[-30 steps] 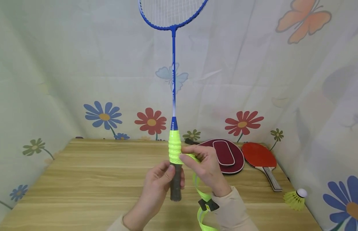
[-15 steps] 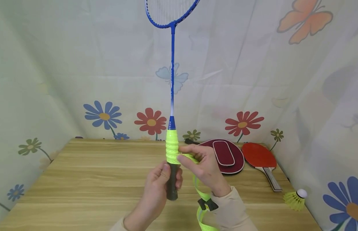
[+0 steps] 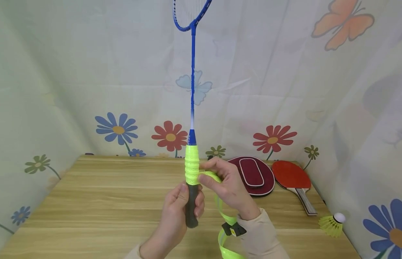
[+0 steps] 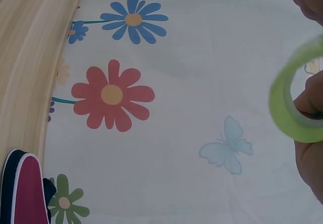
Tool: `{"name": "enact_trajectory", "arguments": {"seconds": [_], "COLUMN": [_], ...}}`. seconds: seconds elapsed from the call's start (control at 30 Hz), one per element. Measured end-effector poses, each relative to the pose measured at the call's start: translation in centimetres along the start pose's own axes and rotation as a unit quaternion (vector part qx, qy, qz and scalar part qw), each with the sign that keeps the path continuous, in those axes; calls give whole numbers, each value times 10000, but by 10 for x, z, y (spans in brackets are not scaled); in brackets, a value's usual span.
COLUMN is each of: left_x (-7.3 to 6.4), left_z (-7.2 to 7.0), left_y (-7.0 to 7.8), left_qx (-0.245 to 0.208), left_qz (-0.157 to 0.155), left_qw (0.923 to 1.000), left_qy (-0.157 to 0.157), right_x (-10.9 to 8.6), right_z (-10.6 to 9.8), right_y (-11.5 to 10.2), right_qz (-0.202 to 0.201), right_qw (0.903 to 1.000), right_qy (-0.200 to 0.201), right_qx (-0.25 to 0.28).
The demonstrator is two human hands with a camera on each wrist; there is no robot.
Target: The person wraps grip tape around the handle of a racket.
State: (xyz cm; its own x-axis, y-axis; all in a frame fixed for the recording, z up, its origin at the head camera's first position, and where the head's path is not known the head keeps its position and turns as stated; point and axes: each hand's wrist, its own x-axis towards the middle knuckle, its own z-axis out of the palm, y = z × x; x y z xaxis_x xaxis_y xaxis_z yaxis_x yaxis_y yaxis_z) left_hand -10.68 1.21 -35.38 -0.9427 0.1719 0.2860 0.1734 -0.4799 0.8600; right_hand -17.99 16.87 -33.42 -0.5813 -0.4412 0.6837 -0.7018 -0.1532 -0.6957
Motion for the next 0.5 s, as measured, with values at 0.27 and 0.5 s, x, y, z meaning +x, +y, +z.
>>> {"name": "enact_trajectory", "arguments": {"seconds": [0.27,0.5], "left_x": [-4,-6], "left_z": [0,-3], "left_y": [-4,-7], "left_qx": [-56,-641], "left_qz": [17,-95], "left_qw": [9999,9954], "left_qy": [-111,-708], "right_x": [-3,-4], "right_z": [0,1], "right_y": [12,14], "right_qz": [-143,-145], "right_qw": [9989,9973], "right_qy": [-396,-656], "right_qx": [181,296]}}
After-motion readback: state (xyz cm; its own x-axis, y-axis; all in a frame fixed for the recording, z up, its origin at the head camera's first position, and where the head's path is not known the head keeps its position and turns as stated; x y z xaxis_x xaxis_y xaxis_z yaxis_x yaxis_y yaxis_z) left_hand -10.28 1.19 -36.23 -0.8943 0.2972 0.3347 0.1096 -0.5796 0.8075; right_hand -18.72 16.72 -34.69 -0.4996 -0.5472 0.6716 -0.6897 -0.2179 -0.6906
